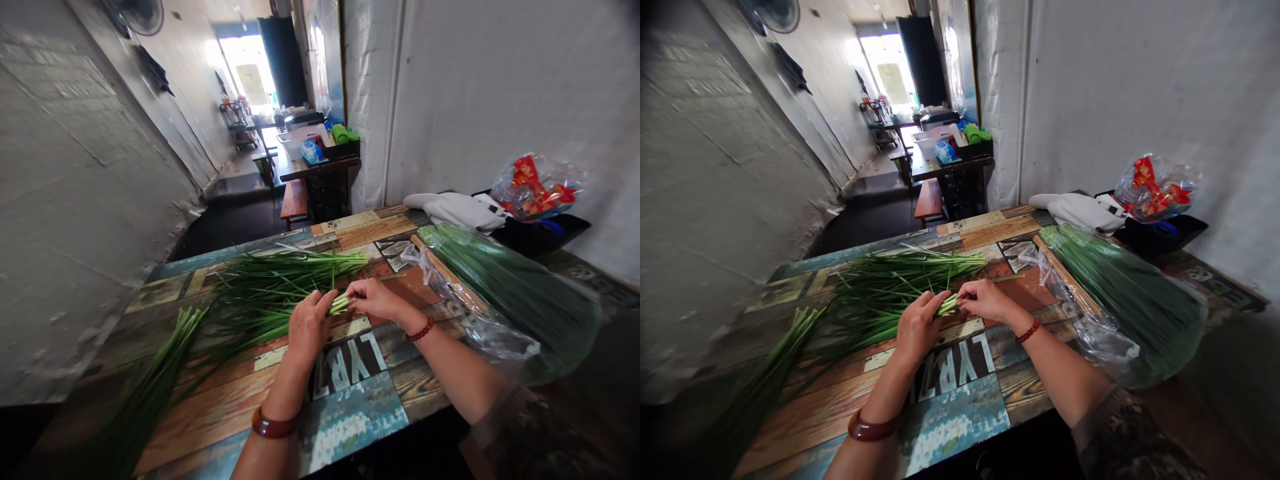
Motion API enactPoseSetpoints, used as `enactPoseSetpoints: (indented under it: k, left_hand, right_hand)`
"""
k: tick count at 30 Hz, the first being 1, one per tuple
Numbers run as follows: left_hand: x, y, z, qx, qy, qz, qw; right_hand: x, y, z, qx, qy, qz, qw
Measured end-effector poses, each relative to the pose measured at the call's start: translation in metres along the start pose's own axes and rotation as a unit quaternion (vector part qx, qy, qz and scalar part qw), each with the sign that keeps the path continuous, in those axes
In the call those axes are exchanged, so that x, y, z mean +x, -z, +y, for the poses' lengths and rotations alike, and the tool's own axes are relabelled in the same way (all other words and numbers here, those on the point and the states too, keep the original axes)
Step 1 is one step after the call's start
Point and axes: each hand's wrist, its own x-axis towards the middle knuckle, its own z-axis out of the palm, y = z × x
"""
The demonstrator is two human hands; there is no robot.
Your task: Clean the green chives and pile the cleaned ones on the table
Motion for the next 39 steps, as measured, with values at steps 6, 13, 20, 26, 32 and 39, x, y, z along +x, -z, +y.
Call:
enactPoseSetpoints:
  k: [6, 13, 20, 26, 32, 39]
  left_hand:
    - [0.001, 0.004, 0.002, -0.007, 0.028, 0.002, 1.000]
    - [0.003, 0.010, 0.004, -0.038, 0.041, 0.010, 0.998]
    - [0.002, 0.012, 0.005, -0.085, 0.042, 0.038, 0.995]
    - [0.001, 0.010, 0.008, -0.034, 0.003, 0.048, 0.998]
    - [-0.001, 0.015, 0.012, 0.026, -0.042, 0.119, 0.992]
    - [-0.004, 0.027, 0.018, -0.012, -0.088, 0.184, 0.979]
  right_hand:
    - [0.002, -0.003, 0.005, 0.085, -0.020, -0.009, 0.996]
    - [0.005, 0.002, 0.011, 0.150, -0.085, 0.060, 0.983]
    - [0.002, 0.001, -0.001, 0.101, 0.018, 0.082, 0.991]
    - [0.001, -0.001, -0.005, 0.027, 0.095, 0.052, 0.994]
    - [0.000, -0.006, -0.007, -0.048, 0.141, 0.087, 0.985]
    - [-0.003, -0.010, -0.010, 0.060, 0.117, 0.053, 0.990]
